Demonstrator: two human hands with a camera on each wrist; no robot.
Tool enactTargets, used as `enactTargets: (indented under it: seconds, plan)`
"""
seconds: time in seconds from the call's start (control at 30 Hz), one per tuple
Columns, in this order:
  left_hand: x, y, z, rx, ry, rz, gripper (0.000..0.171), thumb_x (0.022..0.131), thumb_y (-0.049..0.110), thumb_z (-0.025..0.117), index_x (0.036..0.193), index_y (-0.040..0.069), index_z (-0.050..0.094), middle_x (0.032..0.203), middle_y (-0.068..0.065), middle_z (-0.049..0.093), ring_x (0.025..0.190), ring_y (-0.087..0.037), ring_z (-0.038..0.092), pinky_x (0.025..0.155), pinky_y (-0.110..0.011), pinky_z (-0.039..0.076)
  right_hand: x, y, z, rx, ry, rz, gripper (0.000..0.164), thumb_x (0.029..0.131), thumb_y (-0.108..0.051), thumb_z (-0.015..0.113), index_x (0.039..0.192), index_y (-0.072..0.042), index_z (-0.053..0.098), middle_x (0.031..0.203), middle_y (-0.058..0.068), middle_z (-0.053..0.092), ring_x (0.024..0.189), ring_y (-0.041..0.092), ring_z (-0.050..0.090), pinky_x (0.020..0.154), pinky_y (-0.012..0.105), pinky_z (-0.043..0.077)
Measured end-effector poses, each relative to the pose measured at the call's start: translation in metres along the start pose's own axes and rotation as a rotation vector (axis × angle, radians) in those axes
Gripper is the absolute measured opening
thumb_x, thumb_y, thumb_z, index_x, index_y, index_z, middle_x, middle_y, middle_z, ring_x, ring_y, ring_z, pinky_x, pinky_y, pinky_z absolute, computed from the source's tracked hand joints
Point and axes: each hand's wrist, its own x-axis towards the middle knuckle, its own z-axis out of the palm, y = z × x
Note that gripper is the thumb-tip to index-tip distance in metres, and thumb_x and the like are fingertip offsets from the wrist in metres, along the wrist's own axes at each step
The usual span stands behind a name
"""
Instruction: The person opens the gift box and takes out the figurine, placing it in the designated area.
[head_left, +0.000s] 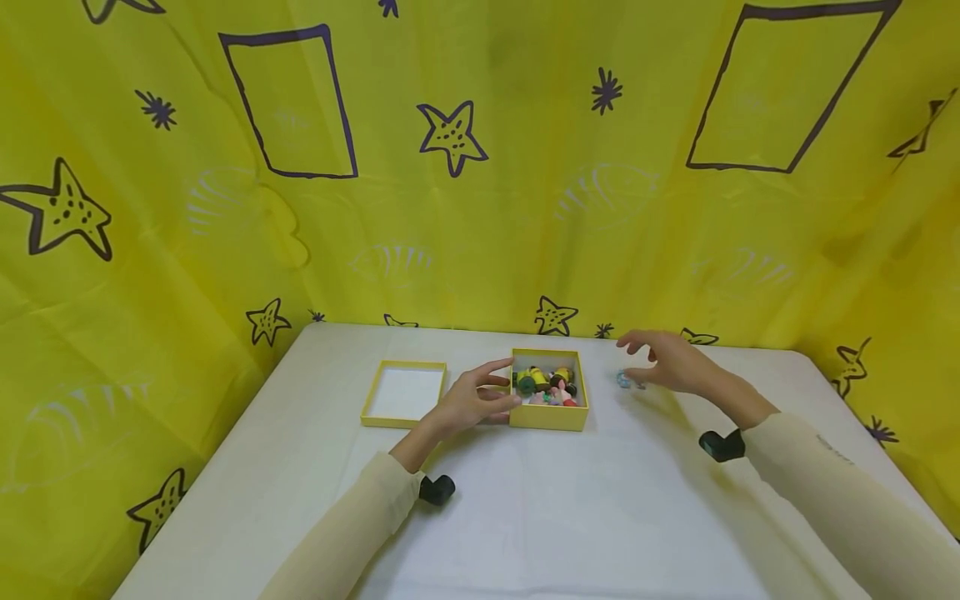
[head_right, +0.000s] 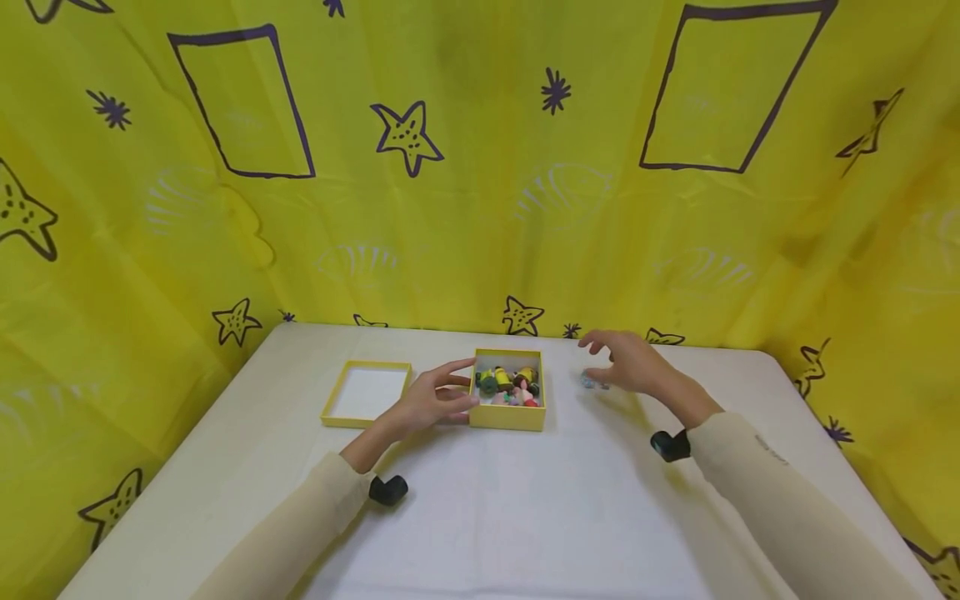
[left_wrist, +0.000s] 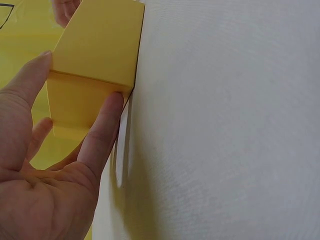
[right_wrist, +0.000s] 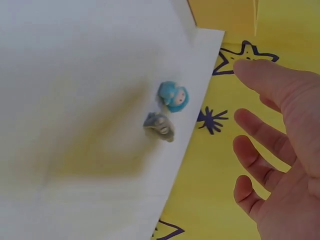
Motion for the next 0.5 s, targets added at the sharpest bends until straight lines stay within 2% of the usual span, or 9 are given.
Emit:
enactTargets:
  seconds: [0.23,0.5]
  plan:
    - [0.001,-0.002,0.000,0.006,0.001,0.005,0.074,0.095,0.020,0.078,0.159,0.017,0.041,0.143,-0.021,0.054,0.124,-0.034,0.062,0.095,-0.040,0.059,0.005,-0.011,-0.009,-0.015,0.014,-0.021,0.044,0.087,-0.013,0.084,0.125,-0.001,0.066,0.111,0.015,0.071,0.087,0.032,0.061,0.074,0.038,0.054]
    - [0.002,-0.004,0.000,-0.002,-0.004,0.009,0.074,0.095,0.018,0.078,0.159,0.016,0.040,0.143,-0.022,0.054,0.124,-0.035,0.062,0.093,-0.039,0.060,0.013,-0.024,-0.016,-0.030,0.027,-0.056,0.047,0.086,-0.014,0.084,0.128,-0.001,0.066,0.109,0.013,0.071,0.086,0.028,0.061,0.071,0.036,0.055]
